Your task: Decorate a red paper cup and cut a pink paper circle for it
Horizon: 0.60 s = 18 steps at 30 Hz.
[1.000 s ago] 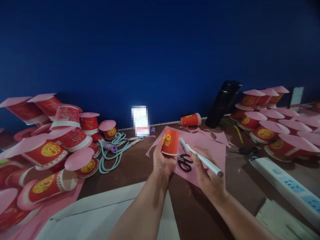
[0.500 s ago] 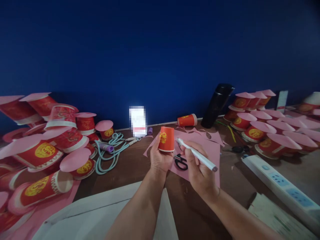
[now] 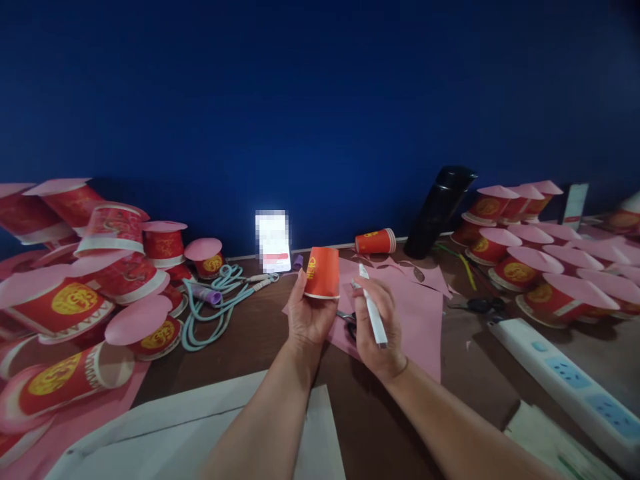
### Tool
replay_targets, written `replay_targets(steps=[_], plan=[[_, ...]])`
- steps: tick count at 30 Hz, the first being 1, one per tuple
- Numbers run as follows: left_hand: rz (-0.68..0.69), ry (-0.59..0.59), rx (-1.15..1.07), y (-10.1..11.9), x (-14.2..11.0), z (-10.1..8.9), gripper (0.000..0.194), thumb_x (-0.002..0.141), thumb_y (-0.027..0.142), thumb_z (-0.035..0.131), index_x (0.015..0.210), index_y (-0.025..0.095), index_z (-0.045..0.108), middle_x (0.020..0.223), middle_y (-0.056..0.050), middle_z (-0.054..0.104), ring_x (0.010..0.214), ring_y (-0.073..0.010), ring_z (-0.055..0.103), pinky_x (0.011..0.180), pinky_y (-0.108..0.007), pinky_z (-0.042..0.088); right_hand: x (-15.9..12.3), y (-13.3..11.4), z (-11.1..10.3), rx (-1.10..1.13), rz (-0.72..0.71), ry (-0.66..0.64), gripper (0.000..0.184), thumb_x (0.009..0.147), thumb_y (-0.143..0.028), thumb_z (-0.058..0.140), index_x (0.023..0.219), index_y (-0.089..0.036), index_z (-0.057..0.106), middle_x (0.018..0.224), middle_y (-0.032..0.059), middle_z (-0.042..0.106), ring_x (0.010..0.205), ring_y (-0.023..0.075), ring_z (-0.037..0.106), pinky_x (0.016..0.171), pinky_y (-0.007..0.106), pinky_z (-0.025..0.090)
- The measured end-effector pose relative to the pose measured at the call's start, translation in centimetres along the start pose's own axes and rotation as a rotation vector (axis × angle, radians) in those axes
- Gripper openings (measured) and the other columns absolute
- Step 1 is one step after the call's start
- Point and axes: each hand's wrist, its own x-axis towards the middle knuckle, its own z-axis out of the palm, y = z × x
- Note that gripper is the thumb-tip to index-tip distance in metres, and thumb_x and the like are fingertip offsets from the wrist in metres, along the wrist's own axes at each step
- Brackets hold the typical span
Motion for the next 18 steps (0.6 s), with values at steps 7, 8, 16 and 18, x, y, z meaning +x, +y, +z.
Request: replay_targets(steps=[7, 8, 16, 18], plan=[[-0.027, 0.005, 0.025, 0.18, -0.61, -0.07, 0.017, 0.084, 0.033, 0.060, 0.091, 0.018, 0.067, 0.088, -0.004, 0.072, 0.081, -0.0147, 0.067, 0.078, -0.027, 0.052, -0.22, -0.19, -0.14, 0.012, 0.019, -0.078, 0.037, 0.093, -0.018, 0.045, 0.128, -0.027, 0.046, 0.116, 0.0090, 0.056, 0.102, 0.0218, 0.058, 0.089, 0.047, 0.052], [-0.031, -0.007, 0.025, 0.17, -0.63, -0.14, 0.017, 0.084, 0.033, 0.060, 0.090, 0.018, 0.067, 0.087, -0.003, 0.072, 0.080, -0.0145, 0.066, 0.076, -0.027, 0.052, -0.26, -0.18, -0.10, 0.020, 0.021, -0.089, 0.037, 0.093, -0.017, 0.045, 0.128, -0.027, 0.047, 0.116, 0.0087, 0.056, 0.100, 0.0212, 0.059, 0.088, 0.046, 0.053], [-0.064, -0.010, 0.108, -0.27, -0.63, 0.22, 0.038, 0.080, 0.050, 0.060, 0.093, 0.015, 0.066, 0.089, -0.008, 0.070, 0.086, -0.0194, 0.066, 0.086, -0.033, 0.049, -0.37, -0.56, -0.20, 0.002, -0.051, -0.094, 0.047, 0.089, -0.012, 0.050, 0.132, -0.032, 0.046, 0.111, 0.0069, 0.057, 0.105, 0.0223, 0.055, 0.088, 0.045, 0.052], [-0.044, 0.021, 0.160, -0.52, -0.64, 0.42, 0.039, 0.079, 0.049, 0.061, 0.095, 0.014, 0.066, 0.092, -0.009, 0.070, 0.091, -0.0205, 0.065, 0.089, -0.034, 0.048, -0.40, -0.54, -0.28, -0.004, -0.052, -0.096, 0.048, 0.089, -0.013, 0.051, 0.133, -0.033, 0.046, 0.112, 0.0073, 0.056, 0.107, 0.0229, 0.055, 0.089, 0.046, 0.052]])
